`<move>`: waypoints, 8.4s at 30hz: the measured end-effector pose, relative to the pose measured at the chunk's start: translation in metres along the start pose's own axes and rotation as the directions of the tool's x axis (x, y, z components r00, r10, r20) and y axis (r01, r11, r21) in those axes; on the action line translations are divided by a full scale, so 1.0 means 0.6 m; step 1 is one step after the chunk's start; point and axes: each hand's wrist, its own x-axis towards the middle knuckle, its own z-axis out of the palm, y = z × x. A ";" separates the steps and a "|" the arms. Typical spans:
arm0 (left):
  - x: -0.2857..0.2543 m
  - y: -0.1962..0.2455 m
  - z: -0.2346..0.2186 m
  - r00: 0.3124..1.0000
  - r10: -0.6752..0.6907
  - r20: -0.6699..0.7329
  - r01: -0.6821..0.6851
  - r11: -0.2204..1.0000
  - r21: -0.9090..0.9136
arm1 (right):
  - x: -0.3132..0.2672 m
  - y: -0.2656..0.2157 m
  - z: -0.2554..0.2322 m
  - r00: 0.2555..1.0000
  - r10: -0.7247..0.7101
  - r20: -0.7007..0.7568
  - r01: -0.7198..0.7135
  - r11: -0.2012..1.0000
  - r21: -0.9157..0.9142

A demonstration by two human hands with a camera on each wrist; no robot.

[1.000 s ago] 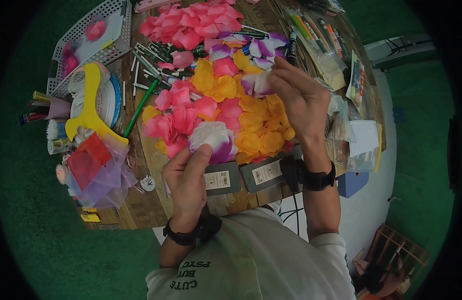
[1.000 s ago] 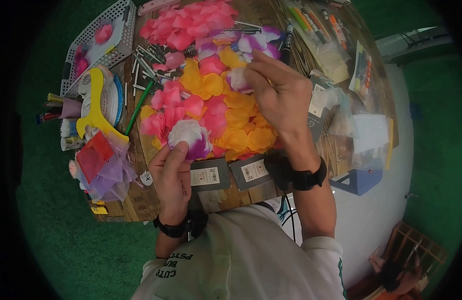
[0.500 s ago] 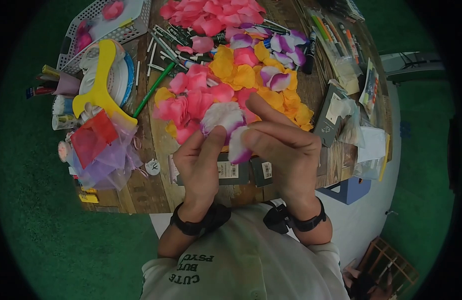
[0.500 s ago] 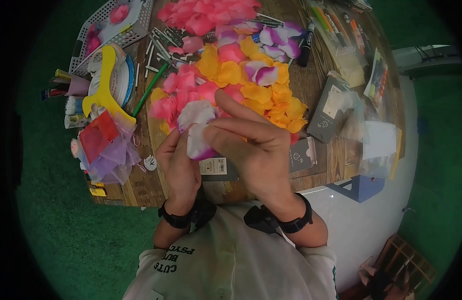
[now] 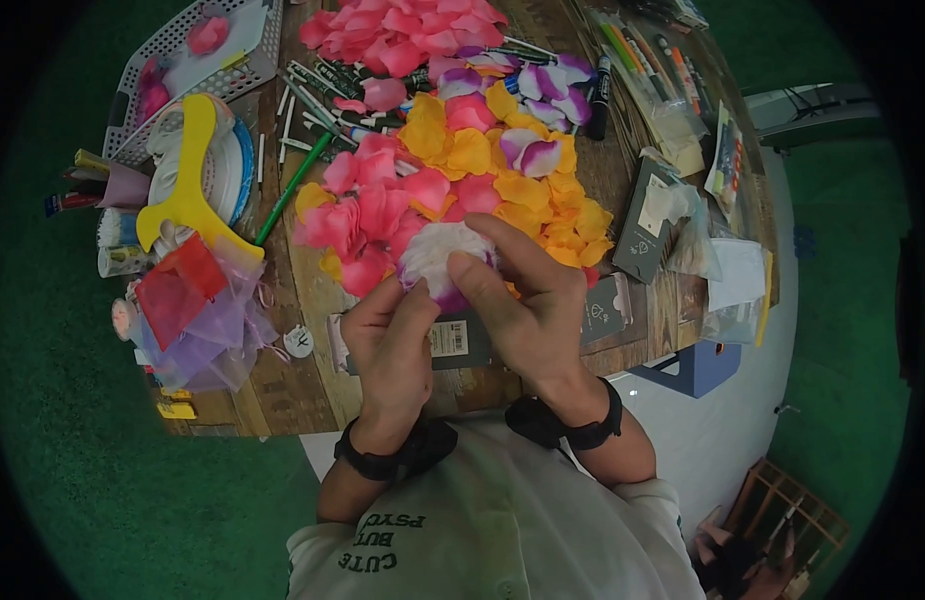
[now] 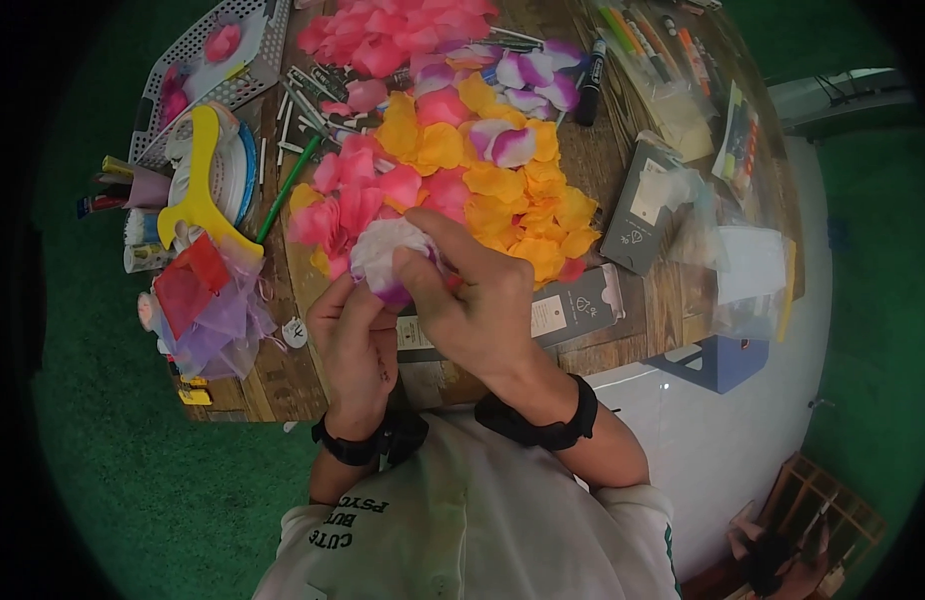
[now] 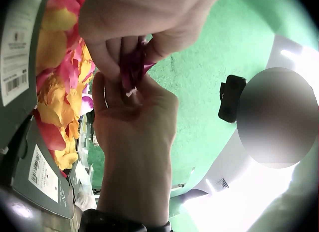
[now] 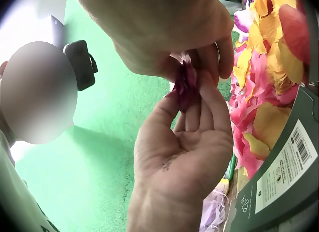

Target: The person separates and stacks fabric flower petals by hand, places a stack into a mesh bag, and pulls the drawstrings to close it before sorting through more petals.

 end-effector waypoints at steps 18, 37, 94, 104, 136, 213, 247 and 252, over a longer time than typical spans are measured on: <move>0.016 0.000 -0.012 0.993 -0.091 0.079 0.087 0.995 0.056 | 0.101 0.038 -0.091 0.892 -0.450 -0.036 0.341 0.725 -0.598; 0.022 0.009 0.005 0.955 -0.277 0.109 0.281 0.960 -0.019 | 0.076 0.000 -0.105 0.697 -0.714 -0.058 0.637 0.655 -0.408; 0.007 0.027 0.005 0.938 -0.233 0.258 0.136 0.928 0.346 | 0.010 0.002 -0.053 0.945 -0.255 0.205 0.310 0.895 -0.320; 0.016 0.012 -0.010 0.951 -0.221 0.218 0.160 0.951 0.265 | 0.032 -0.002 -0.072 0.989 -0.019 0.143 0.034 0.994 -0.100; 0.003 0.003 0.001 0.992 0.015 0.128 -0.054 0.951 0.304 | 0.019 0.007 -0.035 0.827 -0.549 0.120 0.546 0.733 -0.405; -0.007 -0.005 0.013 1.000 -0.015 0.015 0.015 0.999 0.029 | 0.000 0.013 -0.008 0.808 -0.585 -0.065 0.553 0.793 -0.257; 0.011 0.001 0.006 0.995 -0.076 0.069 0.075 0.997 0.010 | 0.215 0.064 -0.119 0.915 -0.401 -0.038 0.222 0.581 -0.783; 0.014 0.008 0.000 0.997 -0.068 0.044 0.068 0.998 0.013 | 0.261 0.084 -0.100 0.940 -0.335 0.056 0.197 0.403 -0.894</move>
